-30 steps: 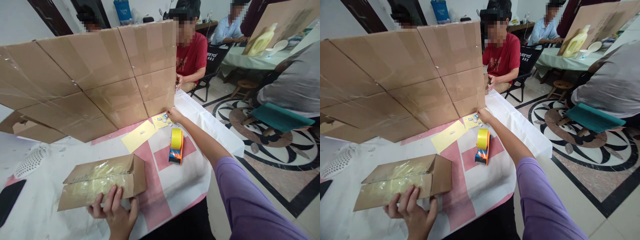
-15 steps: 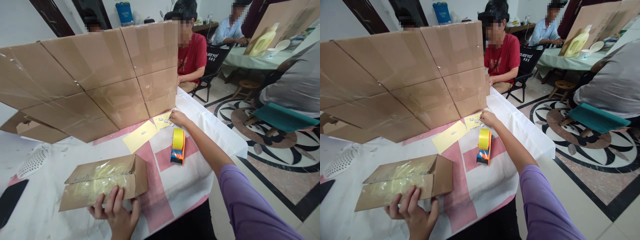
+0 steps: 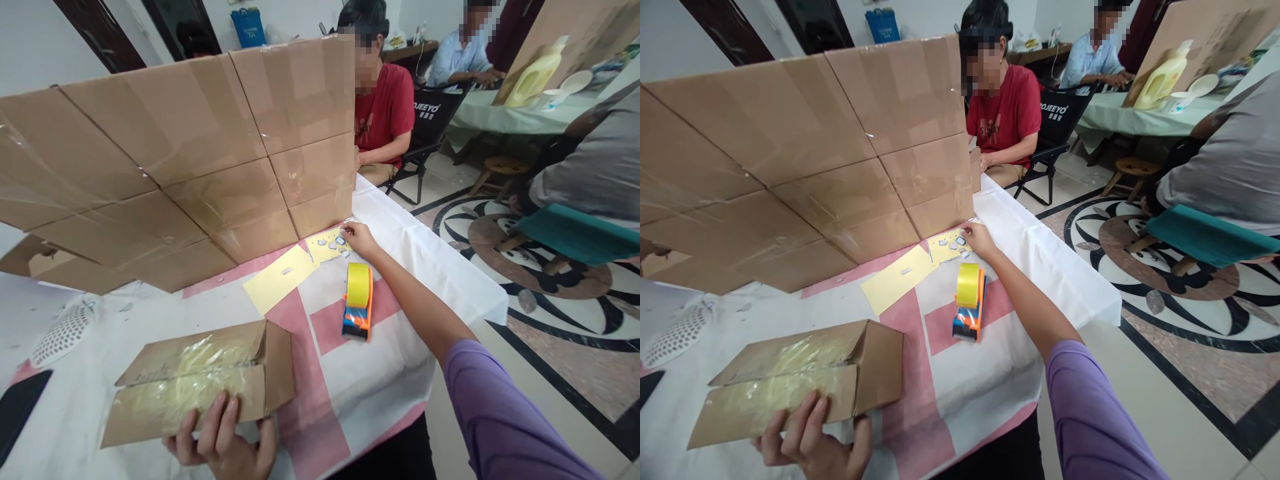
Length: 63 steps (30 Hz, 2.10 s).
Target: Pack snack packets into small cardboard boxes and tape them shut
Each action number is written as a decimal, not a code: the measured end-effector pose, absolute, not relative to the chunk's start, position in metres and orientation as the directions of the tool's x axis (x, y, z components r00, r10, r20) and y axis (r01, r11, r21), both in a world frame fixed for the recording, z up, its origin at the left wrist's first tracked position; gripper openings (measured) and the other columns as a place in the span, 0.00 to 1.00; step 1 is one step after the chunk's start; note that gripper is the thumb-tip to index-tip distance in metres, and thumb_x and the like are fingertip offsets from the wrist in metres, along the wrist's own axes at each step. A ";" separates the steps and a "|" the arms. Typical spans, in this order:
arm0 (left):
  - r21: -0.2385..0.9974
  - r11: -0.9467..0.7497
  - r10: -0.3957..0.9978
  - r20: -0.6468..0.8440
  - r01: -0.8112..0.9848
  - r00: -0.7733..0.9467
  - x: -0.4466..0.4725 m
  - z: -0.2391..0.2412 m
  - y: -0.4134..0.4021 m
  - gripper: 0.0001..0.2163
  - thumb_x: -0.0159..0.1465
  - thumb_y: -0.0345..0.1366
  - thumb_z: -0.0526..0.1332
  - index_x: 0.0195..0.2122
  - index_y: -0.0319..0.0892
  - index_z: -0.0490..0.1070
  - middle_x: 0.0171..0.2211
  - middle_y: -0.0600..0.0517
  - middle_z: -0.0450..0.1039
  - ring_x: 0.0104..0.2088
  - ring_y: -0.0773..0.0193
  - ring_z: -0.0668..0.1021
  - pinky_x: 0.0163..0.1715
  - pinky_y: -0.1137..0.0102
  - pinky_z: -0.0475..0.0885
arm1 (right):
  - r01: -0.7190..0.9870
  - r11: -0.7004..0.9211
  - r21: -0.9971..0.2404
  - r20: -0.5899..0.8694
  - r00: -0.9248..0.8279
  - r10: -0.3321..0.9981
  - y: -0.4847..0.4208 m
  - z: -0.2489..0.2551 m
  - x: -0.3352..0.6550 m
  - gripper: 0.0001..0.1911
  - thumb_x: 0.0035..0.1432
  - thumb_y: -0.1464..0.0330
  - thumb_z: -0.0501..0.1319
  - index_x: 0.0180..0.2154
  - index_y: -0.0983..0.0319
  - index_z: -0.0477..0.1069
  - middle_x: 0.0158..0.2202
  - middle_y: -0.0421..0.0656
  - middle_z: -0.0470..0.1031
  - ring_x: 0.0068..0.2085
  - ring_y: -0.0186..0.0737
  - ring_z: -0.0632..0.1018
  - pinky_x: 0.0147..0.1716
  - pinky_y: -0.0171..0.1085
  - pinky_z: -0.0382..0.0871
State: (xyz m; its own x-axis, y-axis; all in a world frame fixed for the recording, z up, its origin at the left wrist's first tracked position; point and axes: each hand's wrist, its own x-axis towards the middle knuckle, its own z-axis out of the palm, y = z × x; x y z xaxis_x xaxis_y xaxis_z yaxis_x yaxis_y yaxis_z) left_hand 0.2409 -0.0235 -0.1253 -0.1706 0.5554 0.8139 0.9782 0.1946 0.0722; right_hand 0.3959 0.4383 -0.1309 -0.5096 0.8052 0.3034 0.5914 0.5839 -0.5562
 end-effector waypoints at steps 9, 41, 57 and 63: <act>0.071 0.194 0.547 0.820 0.978 -0.168 0.242 -0.124 -0.020 0.38 0.58 0.38 0.66 0.69 0.48 0.54 0.48 0.42 0.65 0.66 0.41 0.56 0.68 0.35 0.42 | 0.553 0.655 -0.515 0.368 -0.547 0.752 0.431 -0.125 0.403 0.09 0.62 0.70 0.62 0.40 0.62 0.82 0.52 0.48 0.77 0.55 0.48 0.74 0.55 0.42 0.66; 0.121 0.092 0.459 0.876 0.988 -0.150 0.242 -0.125 -0.013 0.32 0.58 0.35 0.67 0.65 0.45 0.63 0.49 0.42 0.70 0.68 0.45 0.57 0.69 0.41 0.38 | -0.009 0.432 -0.902 0.411 -0.329 0.850 0.309 -0.033 0.410 0.08 0.60 0.62 0.59 0.34 0.60 0.68 0.32 0.42 0.76 0.27 0.34 0.73 0.30 0.35 0.66; 0.114 0.157 0.511 0.841 0.981 -0.179 0.249 -0.116 -0.017 0.30 0.58 0.36 0.64 0.62 0.44 0.62 0.54 0.40 0.67 0.66 0.43 0.57 0.67 0.37 0.43 | -0.363 -0.379 -0.851 -0.128 -0.557 0.820 0.127 -0.078 0.362 0.18 0.52 0.53 0.68 0.30 0.60 0.68 0.24 0.37 0.71 0.23 0.31 0.65 0.24 0.33 0.54; 0.120 0.161 0.508 0.841 0.980 -0.186 0.250 -0.114 -0.014 0.31 0.58 0.37 0.62 0.64 0.45 0.60 0.55 0.41 0.64 0.66 0.43 0.57 0.67 0.38 0.46 | -0.367 -0.564 -0.740 -0.214 -0.666 0.714 0.126 -0.079 0.370 0.20 0.49 0.53 0.71 0.30 0.61 0.68 0.26 0.38 0.72 0.22 0.28 0.64 0.22 0.33 0.50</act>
